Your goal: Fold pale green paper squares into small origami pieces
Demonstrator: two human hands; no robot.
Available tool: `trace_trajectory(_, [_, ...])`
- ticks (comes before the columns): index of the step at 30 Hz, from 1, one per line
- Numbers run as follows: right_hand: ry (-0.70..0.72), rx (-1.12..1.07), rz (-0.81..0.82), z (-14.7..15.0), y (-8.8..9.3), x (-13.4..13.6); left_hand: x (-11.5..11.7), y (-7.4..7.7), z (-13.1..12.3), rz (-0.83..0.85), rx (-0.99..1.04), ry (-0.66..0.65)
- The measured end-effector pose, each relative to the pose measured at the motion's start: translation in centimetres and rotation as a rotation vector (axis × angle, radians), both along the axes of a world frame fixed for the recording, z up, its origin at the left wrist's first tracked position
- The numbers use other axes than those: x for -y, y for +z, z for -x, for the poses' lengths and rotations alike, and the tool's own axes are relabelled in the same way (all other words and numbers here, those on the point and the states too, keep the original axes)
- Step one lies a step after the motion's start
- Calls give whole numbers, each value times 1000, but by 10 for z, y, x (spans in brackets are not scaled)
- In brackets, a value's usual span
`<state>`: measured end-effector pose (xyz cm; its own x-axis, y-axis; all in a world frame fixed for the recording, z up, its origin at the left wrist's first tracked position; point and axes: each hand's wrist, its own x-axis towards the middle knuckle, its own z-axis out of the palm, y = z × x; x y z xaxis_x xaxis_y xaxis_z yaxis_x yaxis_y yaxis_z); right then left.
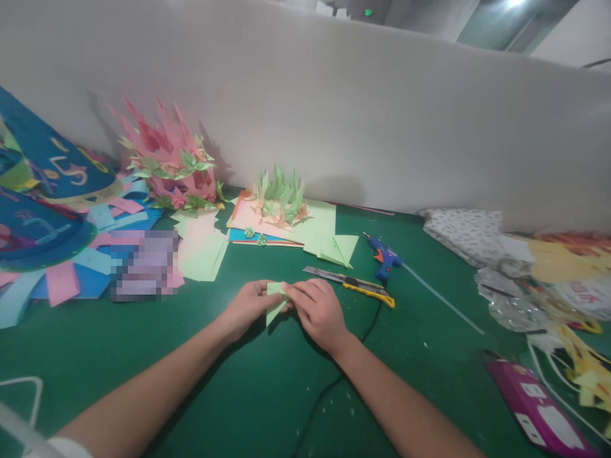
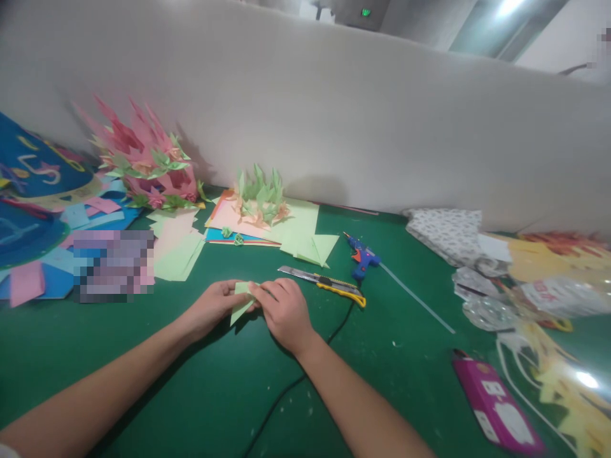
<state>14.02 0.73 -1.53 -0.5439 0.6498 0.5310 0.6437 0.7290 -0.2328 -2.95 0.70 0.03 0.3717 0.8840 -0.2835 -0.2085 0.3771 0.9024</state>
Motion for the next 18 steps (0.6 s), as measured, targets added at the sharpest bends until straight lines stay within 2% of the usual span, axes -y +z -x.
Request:
trace_trajectory(9, [-22, 6, 48, 1, 1, 0, 0, 2, 0, 15, 18, 18])
trace_trajectory(18, [11, -2, 87, 1, 0, -1, -2, -4, 1, 28, 39, 44])
